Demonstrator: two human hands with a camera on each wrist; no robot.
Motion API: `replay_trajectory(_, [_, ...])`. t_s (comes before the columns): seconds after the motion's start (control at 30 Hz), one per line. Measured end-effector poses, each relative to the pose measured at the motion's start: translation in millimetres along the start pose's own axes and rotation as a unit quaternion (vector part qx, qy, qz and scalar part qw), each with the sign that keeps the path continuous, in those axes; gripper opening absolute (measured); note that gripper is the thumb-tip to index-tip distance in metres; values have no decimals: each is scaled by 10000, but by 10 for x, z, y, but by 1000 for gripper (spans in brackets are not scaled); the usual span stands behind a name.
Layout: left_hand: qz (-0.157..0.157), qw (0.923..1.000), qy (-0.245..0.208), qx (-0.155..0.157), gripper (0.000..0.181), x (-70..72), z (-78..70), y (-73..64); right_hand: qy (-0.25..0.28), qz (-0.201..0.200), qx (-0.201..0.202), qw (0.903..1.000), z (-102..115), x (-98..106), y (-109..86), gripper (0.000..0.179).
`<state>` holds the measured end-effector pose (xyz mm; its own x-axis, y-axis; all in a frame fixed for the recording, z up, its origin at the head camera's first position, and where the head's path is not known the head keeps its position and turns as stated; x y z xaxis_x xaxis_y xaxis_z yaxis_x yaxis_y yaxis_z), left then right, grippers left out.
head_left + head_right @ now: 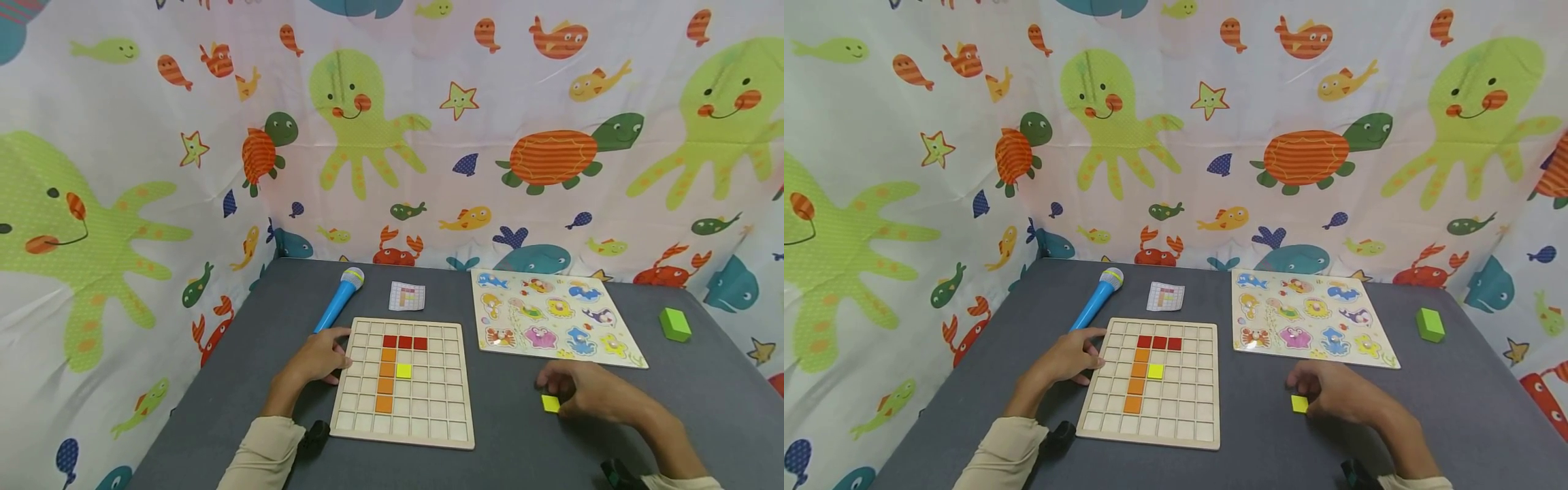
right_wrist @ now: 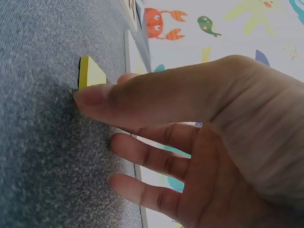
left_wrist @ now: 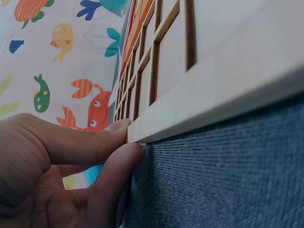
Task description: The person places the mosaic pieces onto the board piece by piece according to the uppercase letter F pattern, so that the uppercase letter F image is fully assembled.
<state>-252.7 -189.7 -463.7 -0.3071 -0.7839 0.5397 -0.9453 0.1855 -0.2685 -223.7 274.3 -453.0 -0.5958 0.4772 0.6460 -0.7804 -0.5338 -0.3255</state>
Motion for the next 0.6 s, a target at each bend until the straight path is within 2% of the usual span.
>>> replay_trajectory(0.33, [59,9999,-53,-129,64,-5,18,-1,-352,-296,207,9987,8,-16,17,35])
replay_trajectory(0.6, [45,9999,-31,-107,64,-8,16,-7,-303,-561,189,9978,79,-77,71,31])
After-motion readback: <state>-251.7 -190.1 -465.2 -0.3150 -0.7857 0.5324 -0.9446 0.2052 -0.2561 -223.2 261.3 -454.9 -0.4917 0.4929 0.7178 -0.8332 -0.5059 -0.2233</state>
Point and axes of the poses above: each hand's wrist, its own y-axis towards the middle knuckle, its own x-axis out of the back of the hand, z = x × y, the point moved 5 cm from there along y, towards the middle knuckle, and after that the axes turned 5 degrees about z, right-handed, at the moved point
